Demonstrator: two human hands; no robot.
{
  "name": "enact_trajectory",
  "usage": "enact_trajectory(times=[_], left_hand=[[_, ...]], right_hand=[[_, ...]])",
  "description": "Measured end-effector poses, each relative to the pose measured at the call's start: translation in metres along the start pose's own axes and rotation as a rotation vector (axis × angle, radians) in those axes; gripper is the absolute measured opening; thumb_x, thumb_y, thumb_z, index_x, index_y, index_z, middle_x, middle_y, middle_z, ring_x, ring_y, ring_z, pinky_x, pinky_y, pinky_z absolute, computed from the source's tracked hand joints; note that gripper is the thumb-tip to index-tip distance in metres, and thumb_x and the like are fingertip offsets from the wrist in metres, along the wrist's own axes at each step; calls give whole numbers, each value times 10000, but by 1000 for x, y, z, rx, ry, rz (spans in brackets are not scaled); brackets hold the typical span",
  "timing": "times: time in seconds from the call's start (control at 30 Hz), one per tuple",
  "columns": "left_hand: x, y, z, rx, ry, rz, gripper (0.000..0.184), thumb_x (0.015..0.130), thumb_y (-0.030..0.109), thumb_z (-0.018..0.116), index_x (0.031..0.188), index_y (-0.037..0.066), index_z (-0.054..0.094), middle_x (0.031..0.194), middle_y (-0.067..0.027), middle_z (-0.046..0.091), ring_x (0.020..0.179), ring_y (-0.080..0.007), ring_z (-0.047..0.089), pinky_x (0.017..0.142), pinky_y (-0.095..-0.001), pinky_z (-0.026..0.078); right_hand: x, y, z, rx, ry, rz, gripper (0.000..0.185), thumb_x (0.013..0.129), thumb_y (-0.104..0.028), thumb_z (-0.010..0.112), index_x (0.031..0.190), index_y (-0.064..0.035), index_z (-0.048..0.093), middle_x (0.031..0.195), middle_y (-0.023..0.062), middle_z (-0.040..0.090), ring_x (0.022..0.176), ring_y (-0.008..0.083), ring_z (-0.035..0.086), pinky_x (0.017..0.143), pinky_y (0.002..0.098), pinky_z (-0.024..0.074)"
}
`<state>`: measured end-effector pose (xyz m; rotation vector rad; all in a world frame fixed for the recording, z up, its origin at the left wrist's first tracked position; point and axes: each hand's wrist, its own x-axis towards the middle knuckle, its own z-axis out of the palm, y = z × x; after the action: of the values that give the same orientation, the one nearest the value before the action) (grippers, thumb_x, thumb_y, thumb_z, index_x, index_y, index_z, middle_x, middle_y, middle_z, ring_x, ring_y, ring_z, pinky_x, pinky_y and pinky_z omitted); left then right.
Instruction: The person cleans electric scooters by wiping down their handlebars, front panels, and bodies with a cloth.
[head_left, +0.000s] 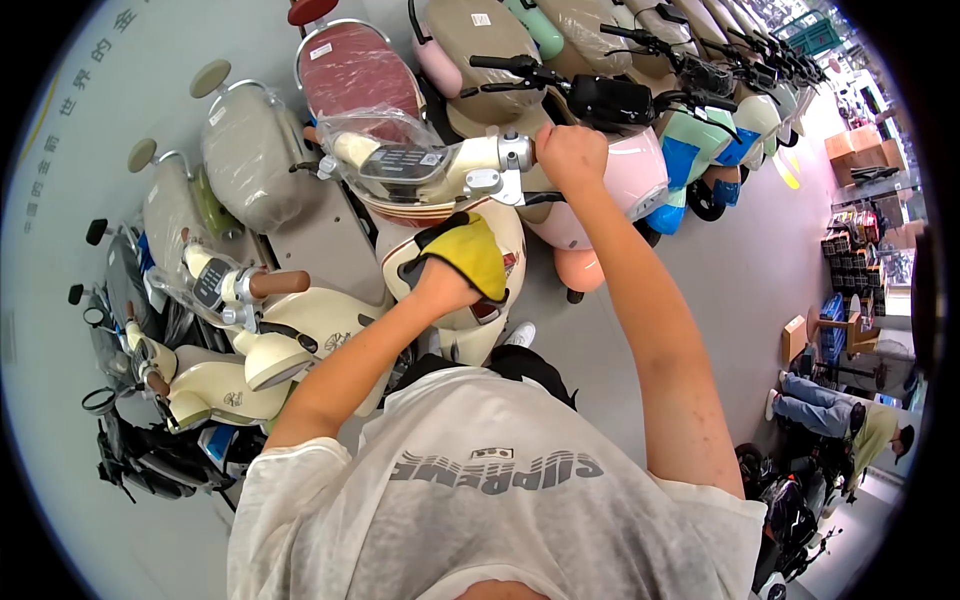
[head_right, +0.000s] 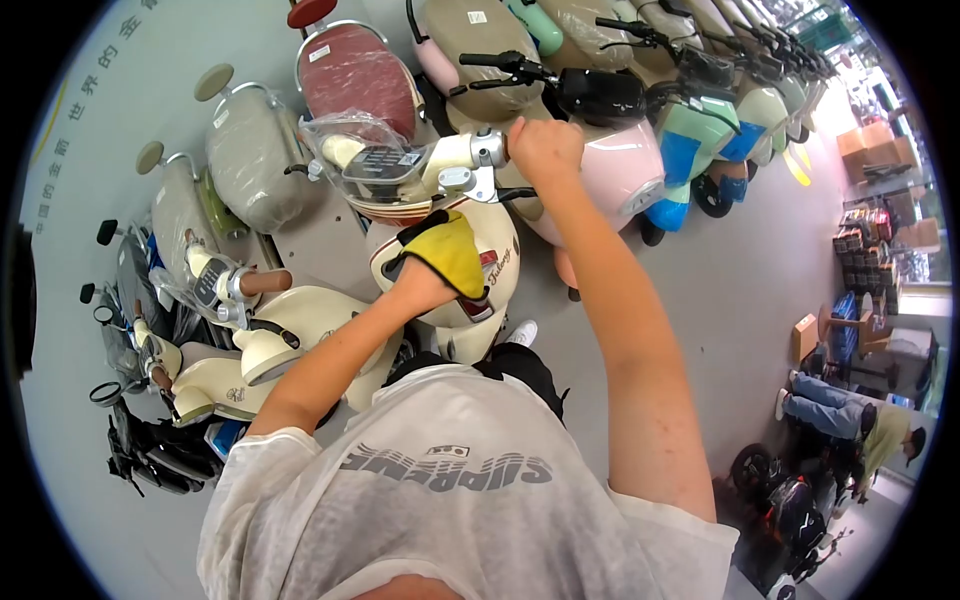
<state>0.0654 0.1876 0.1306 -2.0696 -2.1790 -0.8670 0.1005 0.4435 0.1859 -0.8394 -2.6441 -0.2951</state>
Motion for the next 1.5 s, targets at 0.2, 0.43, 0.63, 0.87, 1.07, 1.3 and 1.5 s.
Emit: enact_trajectory(times=[0.2, 0.43, 0.63, 0.87, 1.07, 1.3, 1.5], left_hand=[[17, -23, 23, -157, -350, -161, 496, 734, 418, 716, 1131, 122, 682, 1156, -166, 662, 1065, -373, 615, 920, -448, 490], [62, -25, 34, -10, -763, -423, 666, 712, 586, 669, 1051, 17, 746, 1130, -213, 699, 1070, -346, 660, 917, -420, 515], [45, -21, 27, -98, -614, -534, 611, 807, 567, 584, 1004, 9, 741, 1071, -214, 707, 1015, -376, 662, 926, -436, 507], [-11, -25, 21, -225, -186, -530, 560, 878, 462, 582, 1250, 46, 622, 1262, -232, 612, 1165, -392, 564, 1013, -450, 429], [-62, -43, 22, -345, -70, -572, 497, 923, 350, 581, 1308, 36, 574, 1348, -234, 554, 1272, -416, 481, 1080, -456, 369], [-112, -48, 31, -164, 99, -587, 457, 875, 257, 669, 1288, 73, 602, 1350, -218, 554, 1291, -415, 463, 1119, -465, 333], [-102, -95, 14, -82, -209, -830, 478, 897, 440, 628, 1180, 56, 663, 1137, -191, 681, 1087, -371, 622, 937, -429, 487]], right_hand=[[0, -1, -2, 2, 42, 5, 468, 934, -326, 501, 579, -96, 702, 587, 129, 671, 532, 308, 667, 562, 442, 508], [1, 1, 3, 9, 75, -6, 463, 931, -331, 511, 584, -89, 700, 589, 136, 670, 544, 315, 673, 571, 447, 513], [3, 0, 2, -1, 20, 26, 473, 936, -342, 502, 602, -81, 712, 597, 148, 671, 558, 324, 676, 584, 441, 520], [2, -1, -3, 0, -20, 29, 495, 945, -355, 491, 607, -72, 717, 603, 160, 669, 571, 330, 677, 588, 432, 521], [3, -1, -3, -20, -65, 48, 506, 955, -359, 479, 626, -62, 723, 636, 172, 680, 603, 335, 685, 623, 438, 524], [3, -2, -3, -10, -39, 42, 494, 947, -348, 486, 628, -54, 723, 641, 181, 679, 611, 347, 685, 632, 446, 526], [5, 1, 3, 8, 0, 34, 484, 934, -344, 498, 623, -48, 720, 628, 188, 671, 592, 354, 677, 609, 450, 527]])
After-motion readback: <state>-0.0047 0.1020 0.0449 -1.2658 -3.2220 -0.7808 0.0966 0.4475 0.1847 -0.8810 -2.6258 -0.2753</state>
